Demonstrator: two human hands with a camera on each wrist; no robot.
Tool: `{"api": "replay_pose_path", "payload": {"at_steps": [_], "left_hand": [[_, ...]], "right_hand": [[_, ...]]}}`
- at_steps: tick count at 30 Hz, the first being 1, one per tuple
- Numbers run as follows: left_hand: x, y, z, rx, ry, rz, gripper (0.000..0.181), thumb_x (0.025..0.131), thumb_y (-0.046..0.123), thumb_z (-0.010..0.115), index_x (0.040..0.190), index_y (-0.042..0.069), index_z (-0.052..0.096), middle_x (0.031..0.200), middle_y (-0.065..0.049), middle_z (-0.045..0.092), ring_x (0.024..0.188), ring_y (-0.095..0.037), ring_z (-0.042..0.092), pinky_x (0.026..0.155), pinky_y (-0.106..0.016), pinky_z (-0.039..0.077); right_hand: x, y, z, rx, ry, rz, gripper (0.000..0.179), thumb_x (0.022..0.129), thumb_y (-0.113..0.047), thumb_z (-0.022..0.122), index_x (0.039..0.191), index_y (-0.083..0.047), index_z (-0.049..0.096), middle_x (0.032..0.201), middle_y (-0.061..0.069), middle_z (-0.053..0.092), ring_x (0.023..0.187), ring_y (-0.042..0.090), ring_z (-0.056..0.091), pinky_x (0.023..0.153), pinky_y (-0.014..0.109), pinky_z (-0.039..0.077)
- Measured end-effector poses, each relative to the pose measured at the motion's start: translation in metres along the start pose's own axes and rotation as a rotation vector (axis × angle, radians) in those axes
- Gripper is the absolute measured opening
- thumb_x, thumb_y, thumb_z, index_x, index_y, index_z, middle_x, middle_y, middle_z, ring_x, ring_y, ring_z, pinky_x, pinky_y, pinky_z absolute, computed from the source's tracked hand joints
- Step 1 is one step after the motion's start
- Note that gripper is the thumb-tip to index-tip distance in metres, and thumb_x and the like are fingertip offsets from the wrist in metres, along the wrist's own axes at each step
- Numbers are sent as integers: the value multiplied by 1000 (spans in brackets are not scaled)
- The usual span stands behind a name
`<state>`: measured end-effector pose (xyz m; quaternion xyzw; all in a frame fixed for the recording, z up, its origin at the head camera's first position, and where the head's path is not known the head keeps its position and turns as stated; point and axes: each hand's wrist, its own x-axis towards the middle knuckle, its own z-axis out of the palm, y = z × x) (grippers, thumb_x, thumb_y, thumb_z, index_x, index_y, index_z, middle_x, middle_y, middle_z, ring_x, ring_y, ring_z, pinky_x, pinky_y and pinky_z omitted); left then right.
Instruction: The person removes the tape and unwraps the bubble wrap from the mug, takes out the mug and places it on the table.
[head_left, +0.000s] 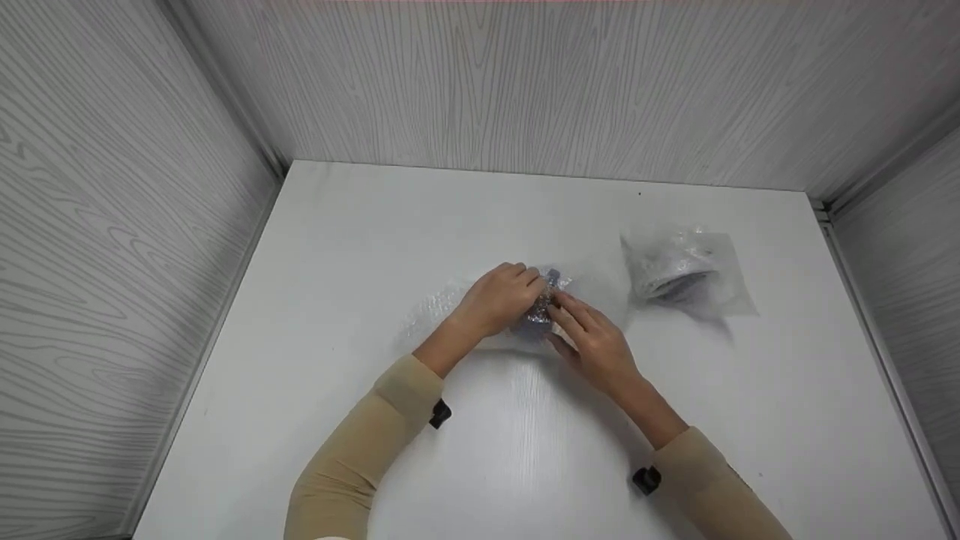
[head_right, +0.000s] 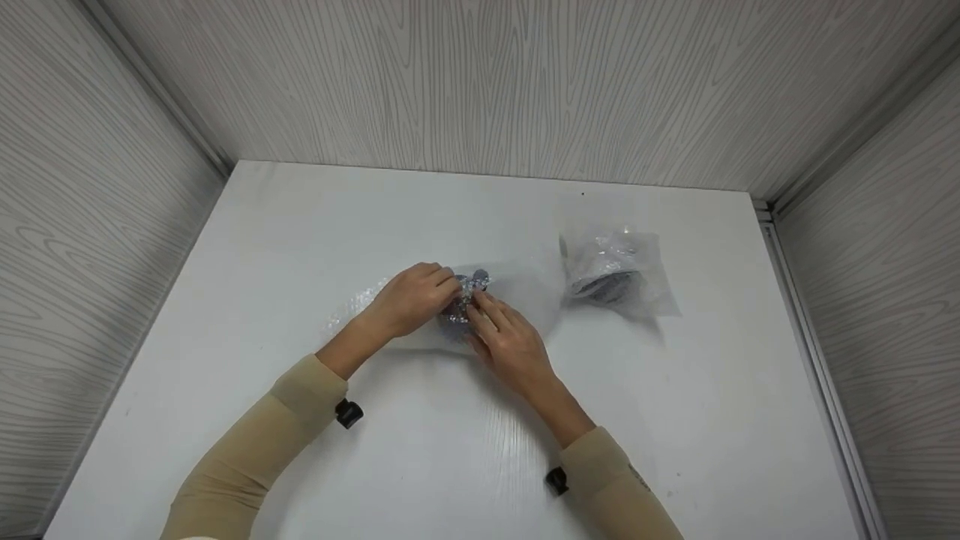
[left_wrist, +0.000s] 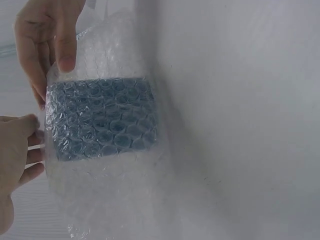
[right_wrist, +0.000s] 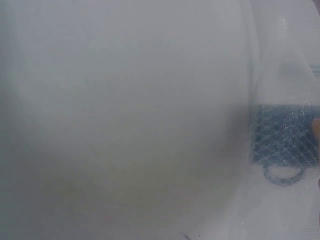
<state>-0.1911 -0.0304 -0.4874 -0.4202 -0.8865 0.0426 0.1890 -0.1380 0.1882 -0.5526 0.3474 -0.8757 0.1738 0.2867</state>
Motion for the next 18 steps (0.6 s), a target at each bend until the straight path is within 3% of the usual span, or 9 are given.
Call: {"api": "replay_pose_path", "payload": {"at_steps": [9, 18], "left_hand": [[9, -18, -6, -47, 6, -55, 14, 107, 12, 59, 113, 6, 69, 107, -5, 74, 98, -21, 74, 91, -32, 61], [21, -37, -2, -132, -8, -141, 28, 114, 21, 46, 113, 5, 69, 107, -7, 75, 95, -23, 74, 85, -34, 62]], "right_hand": [[-1, 0, 1, 3, 22, -11, 51, 83, -14, 90, 128, -2, 72, 138, 16, 71, 124, 34, 71, 102, 44, 60], [-2, 4, 2, 19, 45, -21, 51, 81, -12, 91, 127, -1, 73, 136, 16, 72, 122, 35, 71, 100, 46, 61]]}}
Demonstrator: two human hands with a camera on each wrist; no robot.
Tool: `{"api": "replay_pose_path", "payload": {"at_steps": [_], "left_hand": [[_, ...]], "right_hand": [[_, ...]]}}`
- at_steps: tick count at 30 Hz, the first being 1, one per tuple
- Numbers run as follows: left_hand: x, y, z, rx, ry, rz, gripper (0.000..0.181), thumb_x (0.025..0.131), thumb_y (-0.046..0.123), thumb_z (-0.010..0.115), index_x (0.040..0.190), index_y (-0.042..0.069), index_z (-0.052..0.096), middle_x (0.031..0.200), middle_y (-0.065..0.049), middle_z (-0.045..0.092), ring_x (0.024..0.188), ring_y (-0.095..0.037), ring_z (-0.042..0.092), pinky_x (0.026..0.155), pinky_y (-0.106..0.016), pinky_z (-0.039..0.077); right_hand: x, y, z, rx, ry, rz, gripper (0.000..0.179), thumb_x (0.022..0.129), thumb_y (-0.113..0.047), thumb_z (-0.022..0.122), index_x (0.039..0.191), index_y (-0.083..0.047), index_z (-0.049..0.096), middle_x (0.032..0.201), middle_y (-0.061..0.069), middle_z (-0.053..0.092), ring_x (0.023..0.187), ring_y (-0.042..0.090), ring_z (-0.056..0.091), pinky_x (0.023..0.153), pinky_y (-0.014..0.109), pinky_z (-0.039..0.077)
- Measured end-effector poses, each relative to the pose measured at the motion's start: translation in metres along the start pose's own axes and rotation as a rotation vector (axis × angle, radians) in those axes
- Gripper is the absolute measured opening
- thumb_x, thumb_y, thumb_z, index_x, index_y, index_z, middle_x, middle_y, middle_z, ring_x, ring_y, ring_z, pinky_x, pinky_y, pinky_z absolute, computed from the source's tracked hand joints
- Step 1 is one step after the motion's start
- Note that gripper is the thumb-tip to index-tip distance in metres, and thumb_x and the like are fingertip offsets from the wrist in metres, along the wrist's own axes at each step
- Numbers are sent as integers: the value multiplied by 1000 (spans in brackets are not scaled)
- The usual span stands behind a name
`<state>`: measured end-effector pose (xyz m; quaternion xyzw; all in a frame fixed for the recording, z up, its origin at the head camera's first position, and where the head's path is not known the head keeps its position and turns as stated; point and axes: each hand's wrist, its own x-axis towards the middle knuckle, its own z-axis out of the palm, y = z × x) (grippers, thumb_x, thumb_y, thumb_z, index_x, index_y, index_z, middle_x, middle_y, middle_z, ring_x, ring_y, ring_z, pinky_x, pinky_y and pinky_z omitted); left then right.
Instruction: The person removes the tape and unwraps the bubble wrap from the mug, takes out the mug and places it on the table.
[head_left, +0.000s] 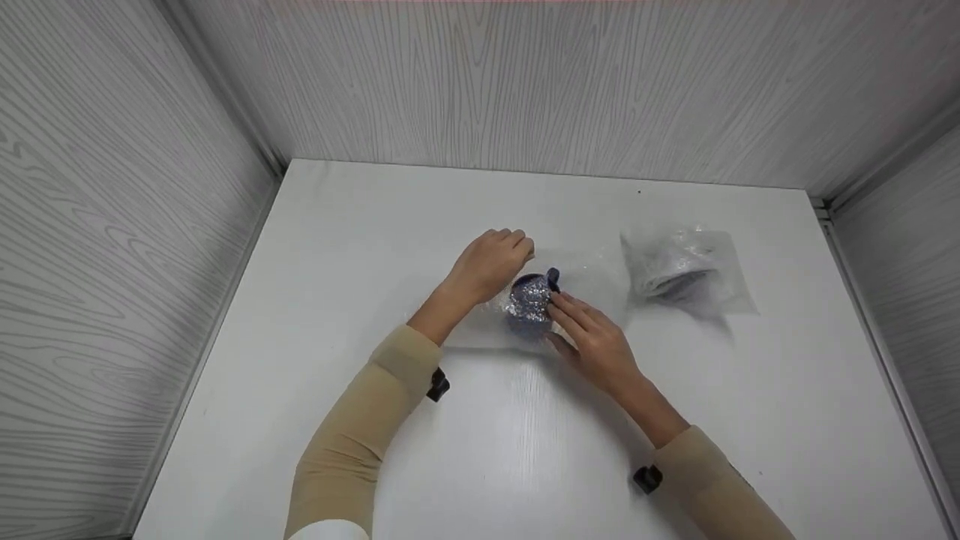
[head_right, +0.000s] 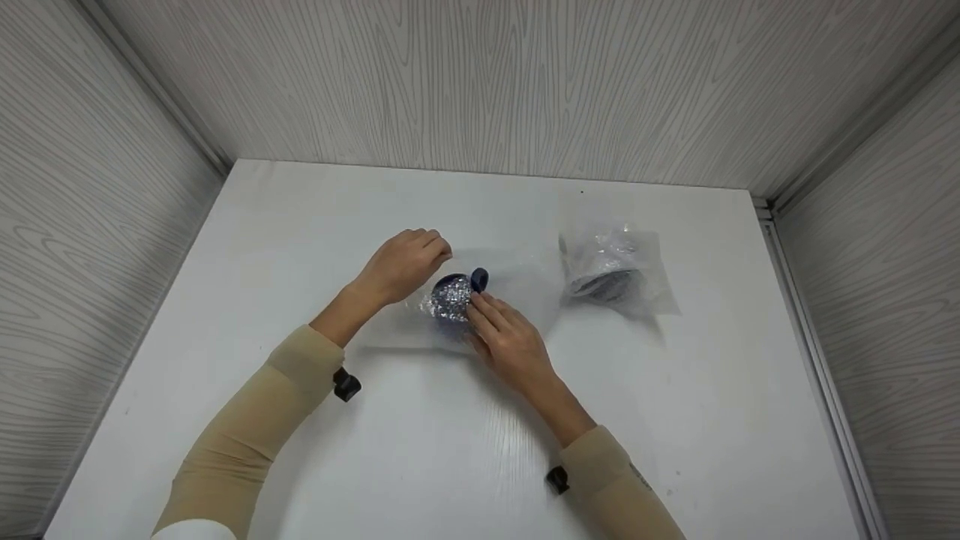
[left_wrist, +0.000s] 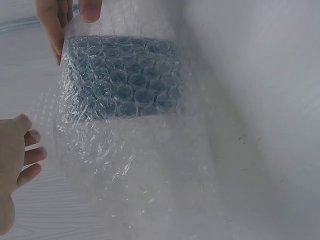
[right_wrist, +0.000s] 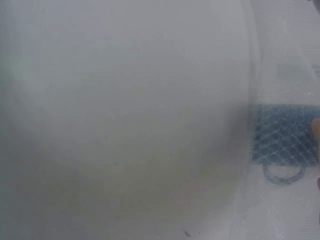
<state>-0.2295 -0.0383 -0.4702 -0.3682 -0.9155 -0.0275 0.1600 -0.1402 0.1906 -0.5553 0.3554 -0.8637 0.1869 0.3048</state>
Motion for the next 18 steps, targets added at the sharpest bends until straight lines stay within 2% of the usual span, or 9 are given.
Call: {"api": "replay_pose_path", "payload": {"at_steps": [9, 15, 18], "left_hand": [[14, -17, 13, -49, -27, -105, 27, 114, 24, 47, 117, 7, 68, 108, -7, 73, 95, -23, 73, 82, -36, 61], [17, -26, 19, -153, -23, -165, 26, 113, 23, 49, 117, 6, 68, 107, -9, 73, 94, -25, 73, 83, -37, 62], [18, -29, 20, -178, -32, -184, 25, 113, 24, 50, 118, 6, 68, 107, -9, 72, 95, -25, 73, 84, -37, 62]], "right_hand": [[-1, 1, 0, -16, -9, -15, 53, 82, -13, 90, 130, -2, 72, 136, 16, 73, 125, 34, 71, 102, 44, 59], [0, 0, 0, -12, -4, -10, 52, 82, -13, 90, 130, -2, 72, 136, 15, 73, 125, 33, 71, 104, 43, 59], [0, -1, 1, -7, -4, -8, 53, 82, -13, 90, 130, -2, 72, 136, 14, 73, 125, 33, 71, 104, 44, 58]]}}
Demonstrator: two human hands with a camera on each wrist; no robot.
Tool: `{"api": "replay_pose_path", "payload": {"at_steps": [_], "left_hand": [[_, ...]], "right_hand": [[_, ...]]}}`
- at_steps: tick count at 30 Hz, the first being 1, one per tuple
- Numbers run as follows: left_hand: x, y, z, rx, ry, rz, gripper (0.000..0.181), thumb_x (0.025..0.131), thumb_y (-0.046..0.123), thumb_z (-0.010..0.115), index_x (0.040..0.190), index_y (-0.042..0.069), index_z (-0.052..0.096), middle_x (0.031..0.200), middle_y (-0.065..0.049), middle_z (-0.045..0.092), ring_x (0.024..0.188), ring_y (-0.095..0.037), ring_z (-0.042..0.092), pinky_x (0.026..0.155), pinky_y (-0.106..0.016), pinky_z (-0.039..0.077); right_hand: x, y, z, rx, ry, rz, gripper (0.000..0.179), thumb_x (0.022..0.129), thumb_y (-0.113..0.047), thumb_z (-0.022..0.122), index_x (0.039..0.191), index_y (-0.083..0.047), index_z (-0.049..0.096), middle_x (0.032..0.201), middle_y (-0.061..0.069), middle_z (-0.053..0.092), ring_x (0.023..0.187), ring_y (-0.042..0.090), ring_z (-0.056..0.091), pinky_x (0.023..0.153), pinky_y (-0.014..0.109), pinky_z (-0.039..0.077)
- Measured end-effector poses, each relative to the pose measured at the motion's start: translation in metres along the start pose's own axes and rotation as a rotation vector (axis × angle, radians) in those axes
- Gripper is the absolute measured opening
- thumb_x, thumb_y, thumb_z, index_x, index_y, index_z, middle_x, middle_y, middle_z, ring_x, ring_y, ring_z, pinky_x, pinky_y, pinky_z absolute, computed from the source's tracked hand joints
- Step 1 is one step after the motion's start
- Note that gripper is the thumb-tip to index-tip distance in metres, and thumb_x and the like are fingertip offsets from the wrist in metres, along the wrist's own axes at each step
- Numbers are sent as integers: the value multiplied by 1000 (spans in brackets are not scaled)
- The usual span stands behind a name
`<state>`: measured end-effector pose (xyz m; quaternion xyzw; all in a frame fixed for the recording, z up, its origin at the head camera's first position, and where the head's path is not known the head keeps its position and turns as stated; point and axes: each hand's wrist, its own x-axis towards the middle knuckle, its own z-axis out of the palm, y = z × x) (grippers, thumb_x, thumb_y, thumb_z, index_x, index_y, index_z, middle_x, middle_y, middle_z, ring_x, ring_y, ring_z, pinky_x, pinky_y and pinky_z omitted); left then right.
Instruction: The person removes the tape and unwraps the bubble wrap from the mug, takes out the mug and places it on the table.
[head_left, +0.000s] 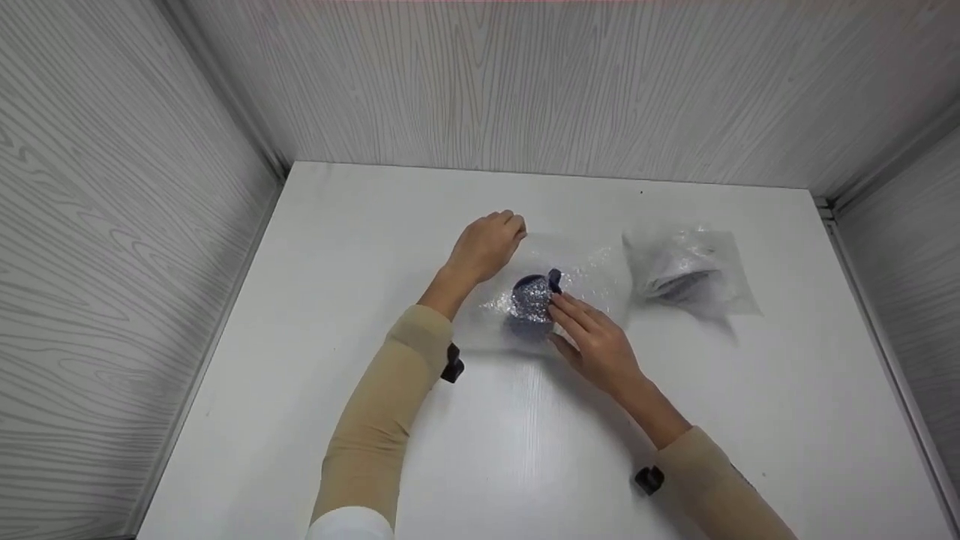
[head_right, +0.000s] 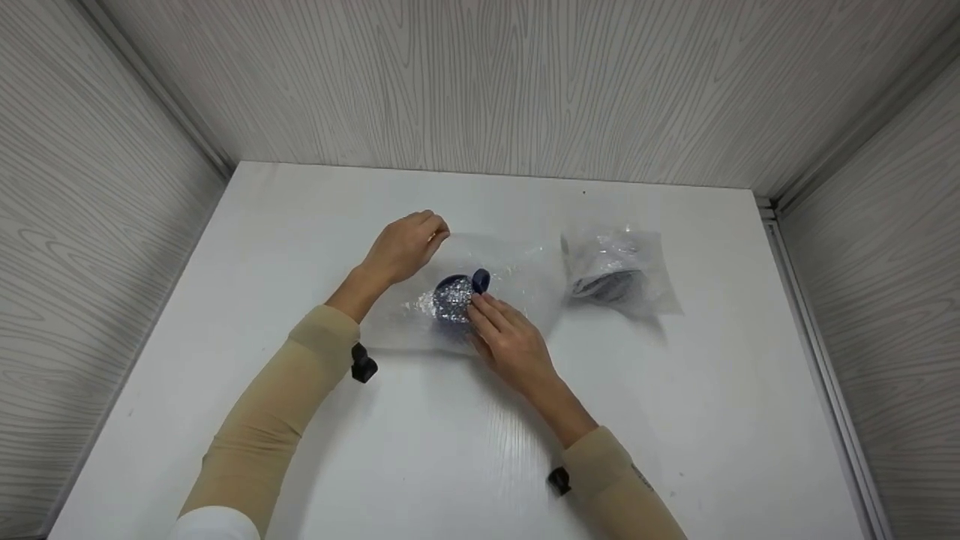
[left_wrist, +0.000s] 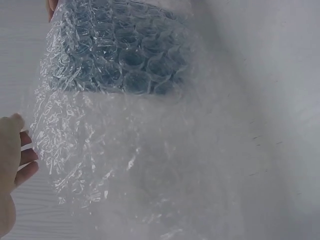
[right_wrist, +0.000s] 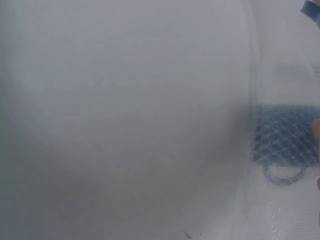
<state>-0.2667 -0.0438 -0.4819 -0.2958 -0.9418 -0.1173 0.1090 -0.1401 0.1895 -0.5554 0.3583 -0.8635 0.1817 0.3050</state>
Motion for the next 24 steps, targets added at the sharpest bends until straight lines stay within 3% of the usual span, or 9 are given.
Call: {"api": "replay_pose_path", "payload": {"at_steps": [11, 17, 24], "left_hand": [[0, 3, -5, -132, -73, -43, 33, 112, 27, 53, 134, 5, 65, 124, -12, 72, 113, -28, 72, 99, -38, 60], [-8, 7, -10, -121, -40, -24, 36, 110, 28, 57, 138, 5, 63, 134, -12, 70, 121, -28, 70, 103, -36, 59], [-26, 11, -12, -123, -12, 15, 34, 109, 28, 60, 134, 5, 65, 128, -11, 71, 114, -27, 72, 96, -37, 61]], "right_hand": [[-1, -2, 0, 21, 2, 13, 52, 82, -12, 90, 130, -2, 72, 136, 15, 73, 125, 34, 70, 105, 44, 58], [-1, -1, 1, -7, 9, 1, 53, 80, -12, 92, 128, -1, 73, 134, 16, 73, 123, 35, 71, 102, 44, 60], [0, 0, 1, -10, -4, 7, 54, 80, -14, 92, 129, -2, 72, 135, 15, 73, 124, 34, 71, 103, 44, 60]]}}
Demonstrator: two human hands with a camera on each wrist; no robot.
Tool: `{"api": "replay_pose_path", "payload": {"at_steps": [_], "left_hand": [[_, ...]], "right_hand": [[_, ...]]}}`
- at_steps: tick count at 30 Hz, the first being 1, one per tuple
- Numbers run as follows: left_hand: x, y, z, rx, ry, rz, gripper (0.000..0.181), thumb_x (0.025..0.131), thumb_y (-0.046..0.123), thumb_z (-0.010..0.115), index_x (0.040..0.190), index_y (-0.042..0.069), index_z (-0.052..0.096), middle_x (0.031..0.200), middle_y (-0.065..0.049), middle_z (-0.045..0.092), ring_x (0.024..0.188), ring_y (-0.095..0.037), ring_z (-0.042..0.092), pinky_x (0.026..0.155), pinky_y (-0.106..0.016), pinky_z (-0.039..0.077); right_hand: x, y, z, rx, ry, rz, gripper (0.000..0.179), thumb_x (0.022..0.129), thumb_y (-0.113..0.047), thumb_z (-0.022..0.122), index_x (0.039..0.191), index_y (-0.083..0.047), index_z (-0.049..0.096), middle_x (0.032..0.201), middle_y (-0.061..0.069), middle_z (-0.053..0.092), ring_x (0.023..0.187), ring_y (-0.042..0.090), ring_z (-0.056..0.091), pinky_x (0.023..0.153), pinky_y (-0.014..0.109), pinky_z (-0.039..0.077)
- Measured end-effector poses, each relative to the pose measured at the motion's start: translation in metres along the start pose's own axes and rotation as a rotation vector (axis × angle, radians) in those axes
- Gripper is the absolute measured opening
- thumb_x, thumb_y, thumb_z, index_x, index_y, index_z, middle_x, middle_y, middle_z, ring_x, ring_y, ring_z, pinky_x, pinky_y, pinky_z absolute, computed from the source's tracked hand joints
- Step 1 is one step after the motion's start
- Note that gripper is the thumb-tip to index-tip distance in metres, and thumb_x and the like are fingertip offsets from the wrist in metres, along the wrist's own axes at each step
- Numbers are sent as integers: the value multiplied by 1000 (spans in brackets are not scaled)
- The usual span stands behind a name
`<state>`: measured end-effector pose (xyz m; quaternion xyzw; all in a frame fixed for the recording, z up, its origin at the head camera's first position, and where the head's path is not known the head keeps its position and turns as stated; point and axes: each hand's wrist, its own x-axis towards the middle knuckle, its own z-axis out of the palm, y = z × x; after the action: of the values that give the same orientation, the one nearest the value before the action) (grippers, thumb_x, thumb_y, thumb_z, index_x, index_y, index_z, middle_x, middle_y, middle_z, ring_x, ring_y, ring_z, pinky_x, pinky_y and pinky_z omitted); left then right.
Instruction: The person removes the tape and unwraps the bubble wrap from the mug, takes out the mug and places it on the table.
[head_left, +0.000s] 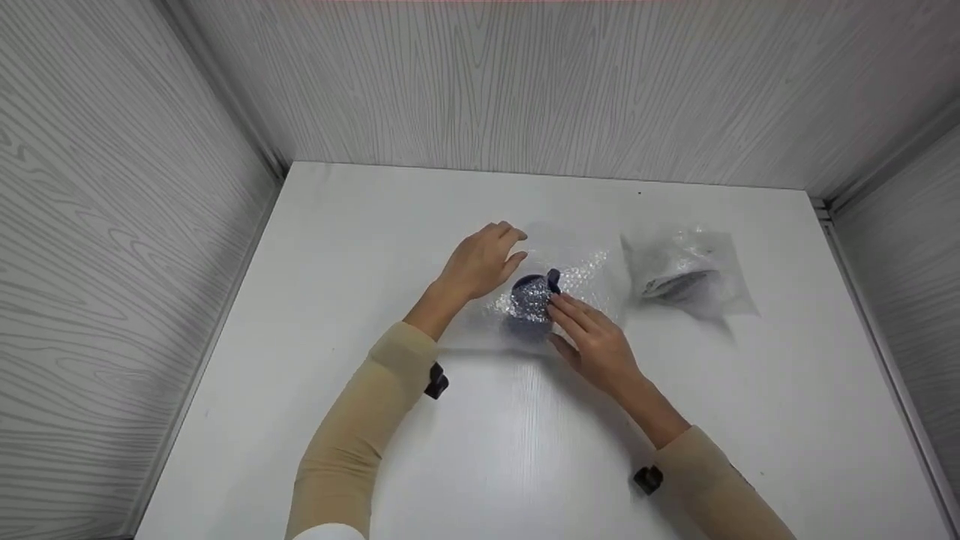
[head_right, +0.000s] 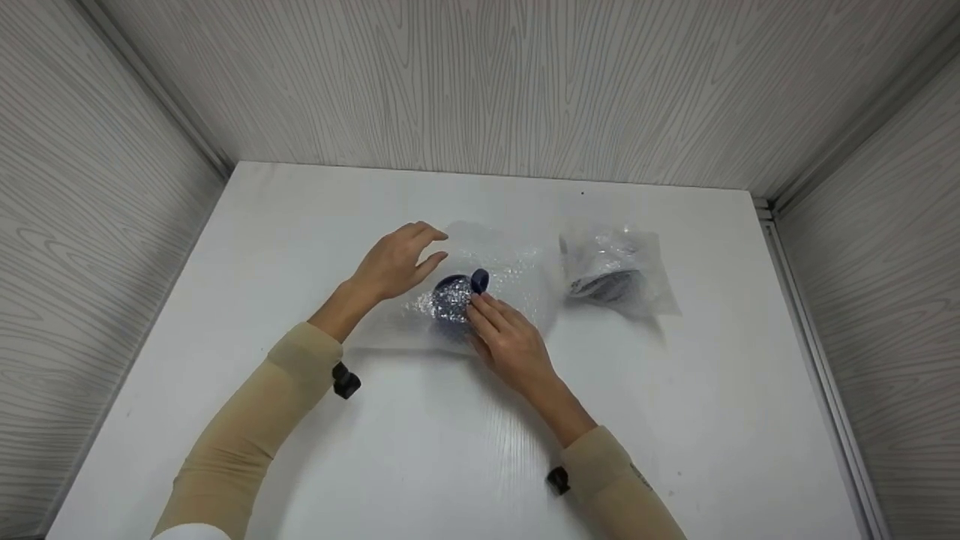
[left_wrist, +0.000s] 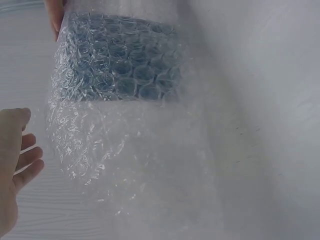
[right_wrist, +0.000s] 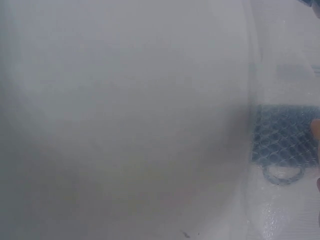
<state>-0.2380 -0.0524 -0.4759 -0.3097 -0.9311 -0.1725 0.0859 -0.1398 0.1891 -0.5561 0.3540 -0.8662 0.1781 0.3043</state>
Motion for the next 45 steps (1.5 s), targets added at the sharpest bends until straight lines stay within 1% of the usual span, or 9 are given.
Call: {"api": "replay_pose_path", "payload": {"at_steps": [9, 12, 15, 19, 26, 31, 36, 42, 45], "left_hand": [[-27, 6, -1, -194, -52, -61, 34, 106, 30, 65, 126, 3, 70, 116, -15, 75, 106, -28, 74, 93, -40, 61], [-34, 8, 0, -211, -45, -59, 34, 105, 29, 66, 125, 3, 71, 114, -15, 75, 105, -27, 74, 92, -39, 62], [-41, 11, 1, -223, -45, -61, 34, 105, 29, 67, 126, 3, 71, 114, -14, 75, 105, -27, 74, 92, -39, 62], [-49, 12, 3, -243, -46, -78, 37, 104, 31, 68, 127, 2, 70, 114, -15, 75, 105, -28, 74, 92, -40, 62], [-64, 9, 8, -211, 16, -88, 40, 103, 33, 69, 128, 2, 71, 108, -12, 74, 99, -26, 71, 88, -37, 61], [-74, 6, 11, -246, 27, -118, 36, 102, 30, 72, 125, 2, 73, 103, -11, 73, 94, -26, 70, 83, -39, 60], [-83, 6, 15, -290, 17, -125, 33, 102, 29, 70, 122, 2, 74, 103, -11, 73, 94, -25, 70, 82, -39, 60], [-88, 6, 17, -325, 37, -123, 29, 101, 26, 72, 118, 3, 75, 101, -12, 73, 93, -27, 70, 80, -39, 60], [-90, 7, 17, -324, 42, -129, 27, 101, 27, 73, 117, 4, 75, 100, -10, 72, 90, -25, 70, 78, -38, 59]], "right_hand": [[1, -1, -2, 18, -7, 16, 53, 80, -13, 91, 129, -3, 72, 136, 15, 72, 124, 35, 70, 104, 45, 59], [1, 0, -1, 21, -4, 14, 54, 79, -11, 92, 129, -2, 72, 136, 16, 72, 124, 35, 70, 102, 45, 60], [1, -1, -1, 19, -8, 13, 53, 80, -12, 91, 129, -2, 72, 136, 16, 72, 124, 35, 70, 103, 46, 60], [1, -1, -1, 12, -10, 12, 53, 82, -14, 91, 130, -2, 72, 137, 15, 72, 125, 34, 70, 104, 45, 59], [-1, 0, 1, 13, 14, 8, 55, 79, -12, 93, 129, -2, 73, 135, 16, 73, 123, 35, 71, 103, 45, 59], [0, 0, 2, 26, 31, 1, 54, 79, -12, 92, 128, -2, 73, 135, 16, 73, 123, 35, 71, 102, 45, 60], [0, 0, 2, 28, 35, 1, 54, 78, -13, 93, 128, -2, 73, 134, 16, 73, 124, 35, 71, 103, 45, 59], [1, 0, 1, 15, 27, 0, 55, 79, -14, 92, 128, -2, 73, 135, 15, 73, 123, 35, 71, 103, 45, 59], [1, 0, 1, 16, 28, -2, 55, 78, -14, 92, 128, -2, 73, 134, 16, 73, 123, 35, 71, 103, 45, 59]]}}
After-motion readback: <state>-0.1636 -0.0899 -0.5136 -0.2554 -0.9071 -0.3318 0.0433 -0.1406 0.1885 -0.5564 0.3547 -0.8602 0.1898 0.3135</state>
